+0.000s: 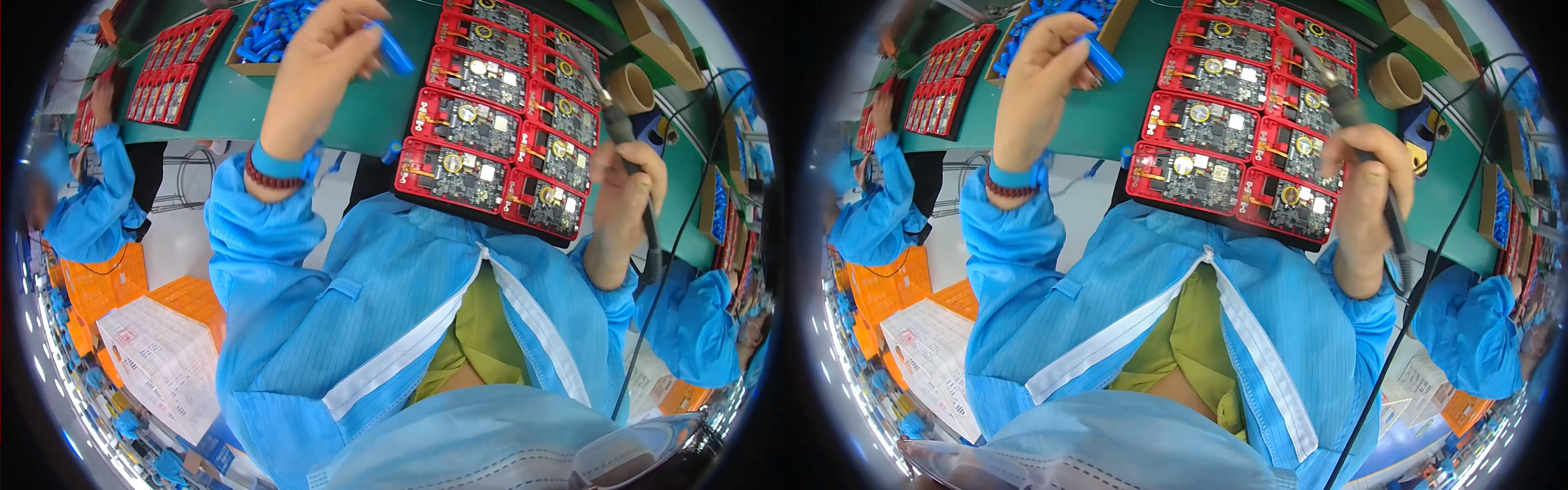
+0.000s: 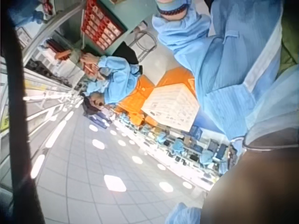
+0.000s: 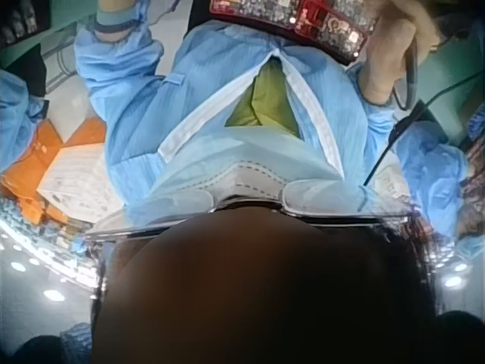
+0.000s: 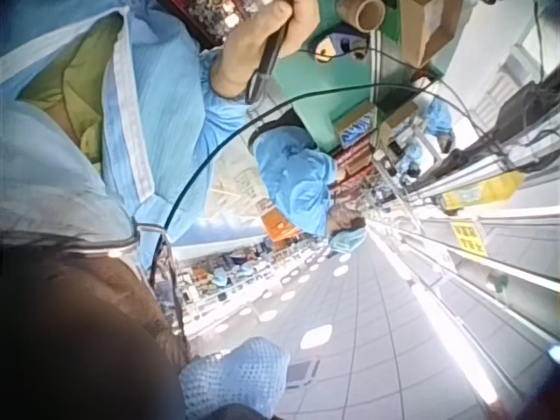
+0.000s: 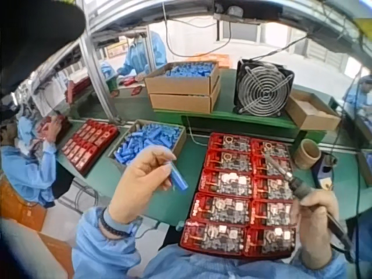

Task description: The person places a tray of circuit boards onto the workbench and solders components using a soldering iron and solder wire. The person then takes battery cells from a box and solders them onto the circuit boards using the soldering iron.

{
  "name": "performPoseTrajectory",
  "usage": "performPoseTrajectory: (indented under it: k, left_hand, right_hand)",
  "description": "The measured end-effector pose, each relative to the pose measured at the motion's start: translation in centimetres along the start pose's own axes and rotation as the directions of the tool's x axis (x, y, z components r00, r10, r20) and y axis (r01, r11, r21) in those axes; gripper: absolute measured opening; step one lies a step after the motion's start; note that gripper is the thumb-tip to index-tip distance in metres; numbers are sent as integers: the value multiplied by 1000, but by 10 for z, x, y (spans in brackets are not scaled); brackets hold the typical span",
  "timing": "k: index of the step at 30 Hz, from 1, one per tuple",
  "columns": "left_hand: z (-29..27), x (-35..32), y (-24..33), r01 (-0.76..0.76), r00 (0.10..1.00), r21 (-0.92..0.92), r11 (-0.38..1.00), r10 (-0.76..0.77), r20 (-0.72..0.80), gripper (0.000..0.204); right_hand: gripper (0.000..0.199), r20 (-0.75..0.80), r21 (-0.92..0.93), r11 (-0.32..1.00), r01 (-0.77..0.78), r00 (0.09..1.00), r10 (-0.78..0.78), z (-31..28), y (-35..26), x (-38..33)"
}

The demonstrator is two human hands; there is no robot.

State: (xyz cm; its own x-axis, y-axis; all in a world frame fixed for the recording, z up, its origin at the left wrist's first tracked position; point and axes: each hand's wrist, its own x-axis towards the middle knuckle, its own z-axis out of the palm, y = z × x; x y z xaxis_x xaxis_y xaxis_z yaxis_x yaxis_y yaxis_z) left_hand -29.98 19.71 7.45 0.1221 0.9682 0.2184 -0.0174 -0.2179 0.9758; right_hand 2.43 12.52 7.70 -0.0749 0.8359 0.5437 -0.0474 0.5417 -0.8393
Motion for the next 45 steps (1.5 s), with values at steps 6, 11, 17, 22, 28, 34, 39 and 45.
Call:
performPoseTrajectory:
  k: [6,11,17,22,28,34,39,45]
  left_hand:
    - [77,-35,13,301,918,-393,869,-153,365,20]
    - [98,-41,9,427,880,-511,746,-213,424,21]
    - [113,-48,3,-79,963,-166,983,118,241,18]
    - [112,-46,1,-389,911,110,914,365,192,7]
    - [115,-47,-2,-24,993,-83,996,34,115,2]
    - [118,-48,-3,-43,972,-43,998,51,228,5]
    - [123,-47,-3,331,923,-428,841,-195,330,8]
    - [111,-43,-5,589,745,-550,592,-135,653,11]
  right_hand:
    - [39,290,-267,938,222,946,-142,36,5,6]
    - [40,284,-301,917,262,943,-176,40,7,8]
    - [28,84,-139,988,-64,994,77,38,7,1]
    - [26,104,114,951,-288,955,277,38,5,-2]
    - [30,117,-178,983,-51,990,73,37,6,3]
    - [27,99,-286,958,34,995,-6,38,5,4]
    - [27,126,-295,952,79,991,-44,37,6,5]
    - [26,168,-198,973,118,982,-85,32,3,4]
